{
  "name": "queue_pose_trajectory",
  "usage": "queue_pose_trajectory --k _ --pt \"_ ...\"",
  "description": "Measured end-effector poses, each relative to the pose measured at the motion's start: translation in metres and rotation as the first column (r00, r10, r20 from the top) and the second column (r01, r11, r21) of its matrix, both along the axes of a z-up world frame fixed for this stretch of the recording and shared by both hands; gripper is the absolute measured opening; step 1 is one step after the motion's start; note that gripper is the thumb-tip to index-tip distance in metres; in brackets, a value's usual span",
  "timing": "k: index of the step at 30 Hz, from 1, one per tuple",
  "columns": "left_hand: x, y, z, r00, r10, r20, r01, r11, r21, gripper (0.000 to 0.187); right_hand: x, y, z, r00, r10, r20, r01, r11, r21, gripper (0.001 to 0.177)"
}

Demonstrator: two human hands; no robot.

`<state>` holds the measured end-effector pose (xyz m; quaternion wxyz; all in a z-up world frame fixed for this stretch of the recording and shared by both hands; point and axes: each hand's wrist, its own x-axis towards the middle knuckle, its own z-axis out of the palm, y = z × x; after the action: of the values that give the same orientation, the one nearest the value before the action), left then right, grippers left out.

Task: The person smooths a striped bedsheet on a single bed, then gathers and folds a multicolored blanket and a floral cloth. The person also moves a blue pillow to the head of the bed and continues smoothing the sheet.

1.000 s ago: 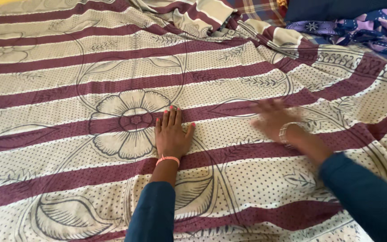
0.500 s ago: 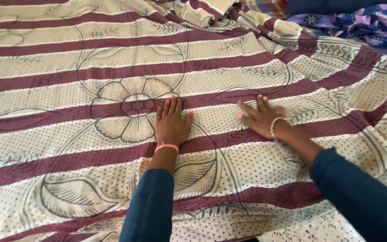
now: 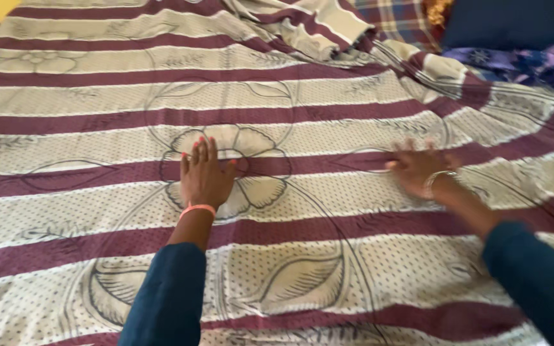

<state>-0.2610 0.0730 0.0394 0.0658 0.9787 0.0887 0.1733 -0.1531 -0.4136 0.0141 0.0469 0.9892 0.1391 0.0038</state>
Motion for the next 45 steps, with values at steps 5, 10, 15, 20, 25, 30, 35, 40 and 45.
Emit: queue_pose_trajectory --k 5,10,15,20,25,30,35,40,45 --pt "-0.038 0.033 -0.011 0.999 0.038 -0.014 -0.038 0.999 -0.017 0.084 -0.050 0.205 0.032 0.966 0.197 -0.168 -0.198 0.980 0.012 0.072" --pt "-0.051 0.026 -0.015 0.998 0.026 0.057 -0.024 0.999 -0.022 0.083 -0.061 0.268 0.040 0.926 0.325 -0.194 -0.307 0.945 0.115 0.071" --pt "-0.049 0.031 -0.010 0.998 0.024 0.058 -0.021 0.998 -0.053 0.083 0.025 0.162 -0.001 0.980 0.099 -0.172 -0.063 0.977 0.203 0.067" --pt "-0.048 0.032 -0.006 0.999 0.039 0.025 -0.038 0.998 -0.053 0.084 0.077 -0.027 -0.027 0.996 -0.052 0.065 0.040 0.985 0.170 0.077" --pt "-0.047 0.031 -0.011 0.999 0.024 0.038 -0.022 0.999 -0.037 0.083 0.085 -0.028 -0.026 0.944 -0.315 -0.103 0.326 0.937 0.129 0.086" --pt "-0.051 0.054 -0.008 0.990 -0.041 -0.137 0.051 0.996 0.073 0.084 0.001 0.206 -0.023 0.979 0.188 -0.075 -0.160 0.946 0.281 0.085" --pt "-0.093 0.138 0.015 0.987 0.113 -0.118 -0.065 0.932 0.357 0.085 -0.129 0.394 0.045 0.867 0.438 -0.239 -0.361 0.881 0.305 0.079" --pt "-0.156 0.221 0.021 0.906 0.400 -0.139 -0.367 0.906 0.213 0.085 -0.168 0.446 0.073 0.839 0.470 -0.272 -0.447 0.883 0.146 0.073" --pt "-0.191 0.273 0.020 0.859 0.494 -0.134 -0.489 0.869 0.070 0.086 -0.107 0.397 0.045 0.907 0.388 -0.164 -0.386 0.921 0.048 0.076"
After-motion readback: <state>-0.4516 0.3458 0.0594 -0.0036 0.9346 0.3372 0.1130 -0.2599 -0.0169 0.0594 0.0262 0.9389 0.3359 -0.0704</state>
